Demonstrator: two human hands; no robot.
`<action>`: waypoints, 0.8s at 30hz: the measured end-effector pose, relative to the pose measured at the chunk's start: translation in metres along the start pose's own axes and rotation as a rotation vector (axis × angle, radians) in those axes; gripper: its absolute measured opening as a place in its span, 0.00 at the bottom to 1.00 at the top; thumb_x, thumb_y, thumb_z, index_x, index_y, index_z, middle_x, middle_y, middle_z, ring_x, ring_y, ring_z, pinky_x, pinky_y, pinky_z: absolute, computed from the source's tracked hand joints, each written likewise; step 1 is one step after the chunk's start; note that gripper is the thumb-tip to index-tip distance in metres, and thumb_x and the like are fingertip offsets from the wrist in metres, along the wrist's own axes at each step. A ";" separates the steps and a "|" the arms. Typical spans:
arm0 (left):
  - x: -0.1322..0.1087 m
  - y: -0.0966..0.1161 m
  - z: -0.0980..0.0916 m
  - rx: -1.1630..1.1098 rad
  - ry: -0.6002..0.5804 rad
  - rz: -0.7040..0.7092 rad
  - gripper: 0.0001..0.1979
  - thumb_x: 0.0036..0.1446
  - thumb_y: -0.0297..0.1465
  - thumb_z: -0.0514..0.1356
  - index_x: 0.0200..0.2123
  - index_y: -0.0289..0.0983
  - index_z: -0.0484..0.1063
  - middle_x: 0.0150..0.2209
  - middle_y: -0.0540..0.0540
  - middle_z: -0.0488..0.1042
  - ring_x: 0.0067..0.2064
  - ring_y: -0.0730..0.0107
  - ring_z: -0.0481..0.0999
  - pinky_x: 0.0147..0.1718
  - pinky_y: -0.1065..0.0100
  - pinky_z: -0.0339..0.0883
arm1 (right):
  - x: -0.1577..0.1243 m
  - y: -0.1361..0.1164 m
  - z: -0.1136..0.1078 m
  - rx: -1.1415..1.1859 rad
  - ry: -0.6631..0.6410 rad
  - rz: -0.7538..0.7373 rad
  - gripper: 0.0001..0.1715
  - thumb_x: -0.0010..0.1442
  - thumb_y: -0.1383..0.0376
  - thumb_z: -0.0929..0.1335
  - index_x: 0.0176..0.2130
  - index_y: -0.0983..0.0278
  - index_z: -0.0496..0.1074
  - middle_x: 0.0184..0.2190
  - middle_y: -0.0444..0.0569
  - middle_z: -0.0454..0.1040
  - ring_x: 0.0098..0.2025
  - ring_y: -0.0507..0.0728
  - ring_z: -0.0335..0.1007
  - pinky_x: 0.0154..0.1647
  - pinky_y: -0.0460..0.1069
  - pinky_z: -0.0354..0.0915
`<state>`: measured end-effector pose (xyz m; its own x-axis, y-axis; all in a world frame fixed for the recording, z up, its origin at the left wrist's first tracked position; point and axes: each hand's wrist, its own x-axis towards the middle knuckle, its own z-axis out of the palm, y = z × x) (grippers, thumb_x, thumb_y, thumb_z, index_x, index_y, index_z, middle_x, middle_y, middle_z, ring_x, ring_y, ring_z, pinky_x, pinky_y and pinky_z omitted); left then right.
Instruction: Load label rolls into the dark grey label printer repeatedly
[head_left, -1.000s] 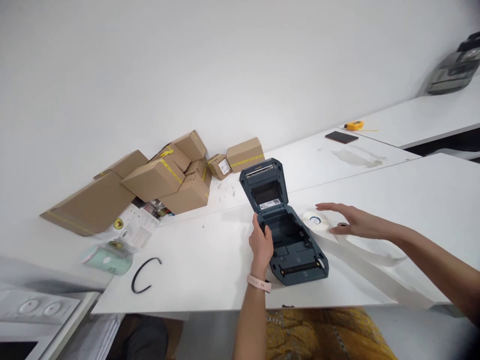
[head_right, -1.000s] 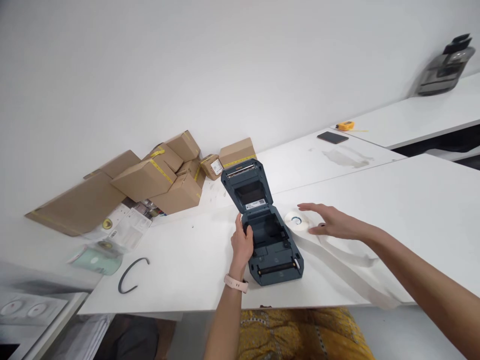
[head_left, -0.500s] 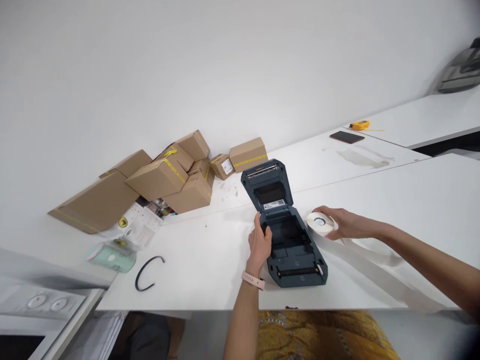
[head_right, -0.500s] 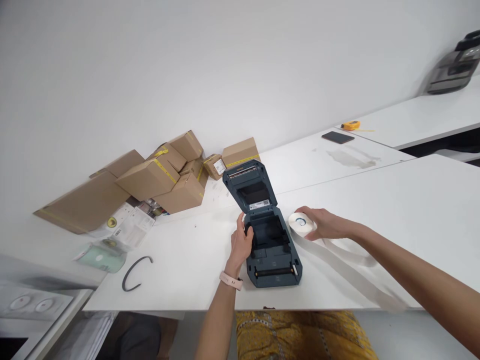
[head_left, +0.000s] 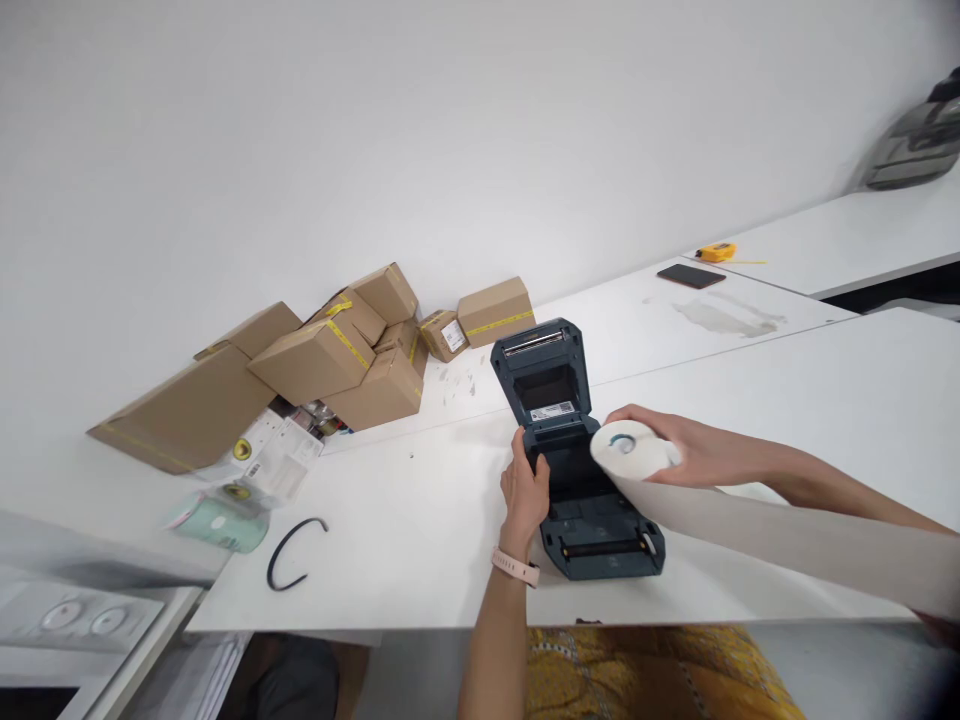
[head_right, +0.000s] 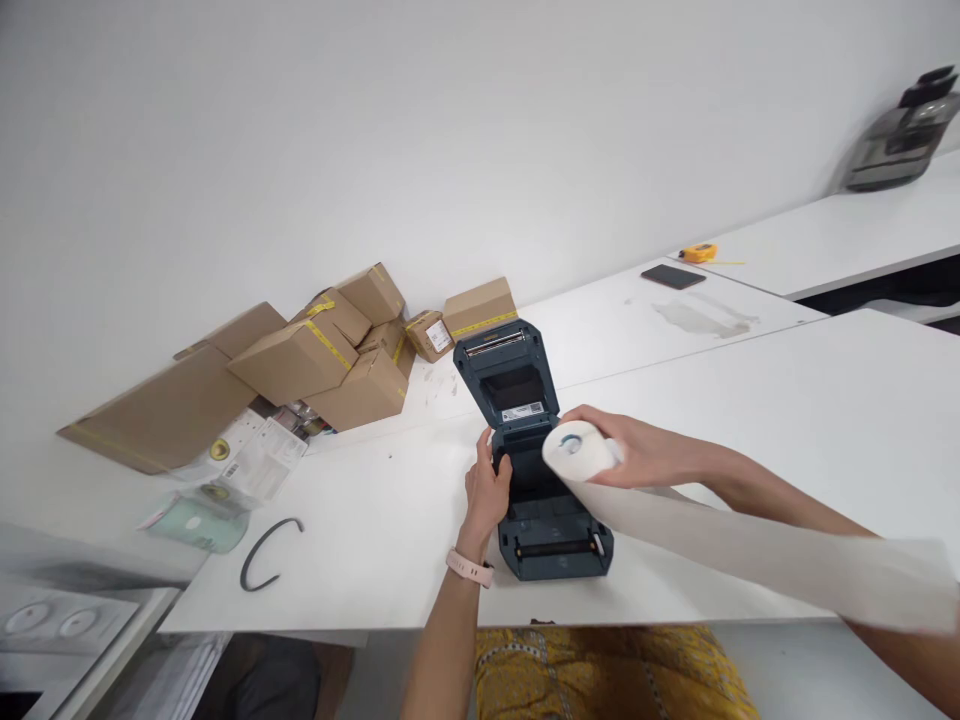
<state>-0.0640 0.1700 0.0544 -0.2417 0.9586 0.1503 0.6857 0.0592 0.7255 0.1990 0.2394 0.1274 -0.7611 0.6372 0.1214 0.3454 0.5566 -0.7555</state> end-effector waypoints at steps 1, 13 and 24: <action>-0.001 0.001 -0.001 -0.007 0.002 0.009 0.28 0.69 0.36 0.50 0.70 0.43 0.52 0.56 0.40 0.77 0.54 0.54 0.77 0.54 0.55 0.66 | 0.011 -0.011 0.004 -0.024 -0.032 -0.033 0.33 0.50 0.57 0.72 0.55 0.59 0.67 0.52 0.52 0.76 0.52 0.66 0.74 0.52 0.54 0.70; 0.000 0.008 -0.002 0.017 0.013 0.037 0.18 0.69 0.30 0.47 0.49 0.46 0.76 0.54 0.47 0.78 0.55 0.59 0.77 0.53 0.59 0.69 | 0.083 -0.025 0.030 -0.315 -0.257 -0.012 0.38 0.42 0.60 0.74 0.53 0.61 0.68 0.51 0.53 0.73 0.49 0.66 0.73 0.47 0.54 0.68; 0.003 0.008 -0.008 -0.033 -0.030 0.023 0.19 0.68 0.31 0.47 0.50 0.47 0.77 0.55 0.49 0.79 0.55 0.58 0.77 0.53 0.60 0.68 | 0.086 -0.028 0.031 -0.308 -0.309 0.019 0.37 0.42 0.57 0.75 0.52 0.62 0.71 0.47 0.54 0.77 0.49 0.69 0.73 0.45 0.55 0.68</action>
<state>-0.0651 0.1711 0.0660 -0.2051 0.9675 0.1478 0.6680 0.0280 0.7436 0.1075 0.2623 0.1391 -0.8653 0.4855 -0.1248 0.4733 0.7092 -0.5224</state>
